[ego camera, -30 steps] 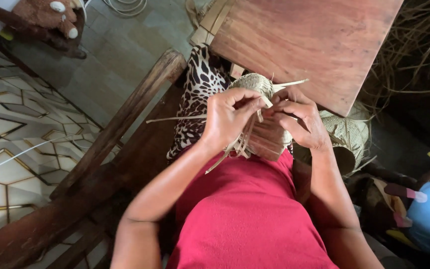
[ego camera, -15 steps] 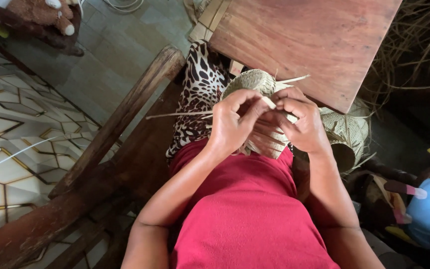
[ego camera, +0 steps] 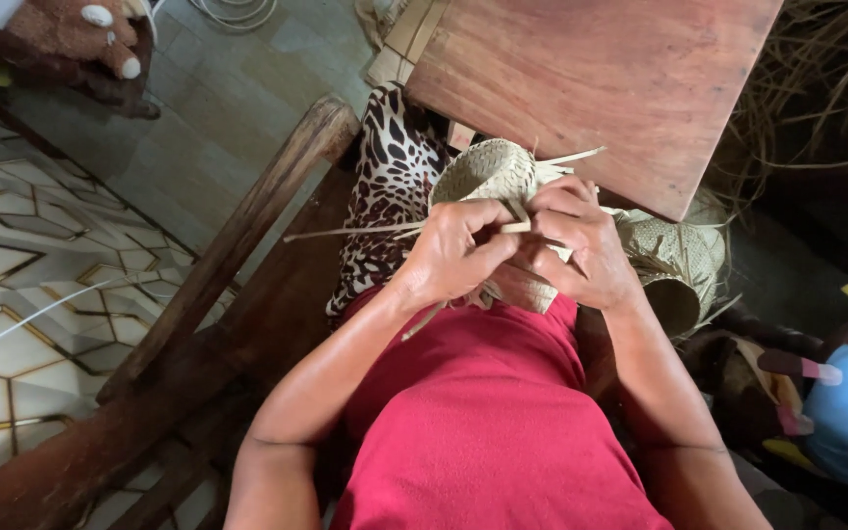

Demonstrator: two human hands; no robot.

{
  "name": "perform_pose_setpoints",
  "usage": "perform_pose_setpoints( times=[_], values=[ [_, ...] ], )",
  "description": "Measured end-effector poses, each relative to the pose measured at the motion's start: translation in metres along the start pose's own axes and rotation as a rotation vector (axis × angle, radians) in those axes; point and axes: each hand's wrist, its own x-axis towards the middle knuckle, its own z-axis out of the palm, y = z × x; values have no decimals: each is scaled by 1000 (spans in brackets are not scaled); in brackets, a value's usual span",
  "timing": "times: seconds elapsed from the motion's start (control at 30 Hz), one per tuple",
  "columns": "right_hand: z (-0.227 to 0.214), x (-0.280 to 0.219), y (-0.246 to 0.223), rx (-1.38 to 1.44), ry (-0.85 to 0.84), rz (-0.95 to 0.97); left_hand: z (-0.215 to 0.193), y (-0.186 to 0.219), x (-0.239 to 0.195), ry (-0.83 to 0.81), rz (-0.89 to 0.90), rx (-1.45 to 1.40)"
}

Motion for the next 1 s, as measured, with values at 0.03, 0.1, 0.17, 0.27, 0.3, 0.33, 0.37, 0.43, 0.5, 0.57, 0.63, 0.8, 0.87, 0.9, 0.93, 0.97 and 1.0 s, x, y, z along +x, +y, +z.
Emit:
perform_pose_setpoints(
  times=[0.03, 0.1, 0.17, 0.27, 0.3, 0.33, 0.37, 0.43, 0.5, 0.57, 0.63, 0.8, 0.87, 0.9, 0.93, 0.97, 1.0],
  values=[
    [0, -2, 3, -3, 0, 3, 2, 1, 1, -3, 0, -3],
    [2, -3, 9, 12, 11, -13, 3, 2, 3, 5, -76, -158],
    [1, -3, 10, 28, 4, -5, 7, -1, 1, 13, -122, -227],
    [-5, -3, 11, -16, 7, 10, 8, -7, 1, 51, -183, -339],
    [-7, -4, 11, -72, 15, 17, 8, -9, 1, 82, -203, -381],
    [-14, -7, 14, -71, 13, 18, 4, -3, -1, 83, -205, -382],
    [-21, -10, 18, -206, 24, 18, -1, 3, -2, 147, -247, -448],
    [-27, -10, 11, -342, 34, 16, -2, 20, -4, 213, -287, -515],
    [-25, -5, -9, -500, 188, -63, 3, 43, -6, 276, -323, -504],
    [-13, 11, -28, -580, 203, -131, 8, 47, -2, 286, -352, -538],
    [-2, 17, -33, -658, 215, -199, 13, 42, 1, 298, -381, -573],
    [9, 16, -22, -847, 258, -375, 19, -6, -3, 342, -514, -712],
    [10, 17, -20, -836, 253, -392, 24, -7, -1, 360, -535, -757],
    [10, 17, -19, -825, 248, -408, 27, -8, 0, 376, -556, -801],
    [8, 16, -19, -825, 247, -410, 31, -9, -2, 377, -555, -802],
    [7, 16, -19, -835, 237, -420, 36, -11, -4, 407, -580, -826],
    [6, 15, -18, -846, 229, -430, 40, -12, -6, 437, -603, -848]
  ],
)
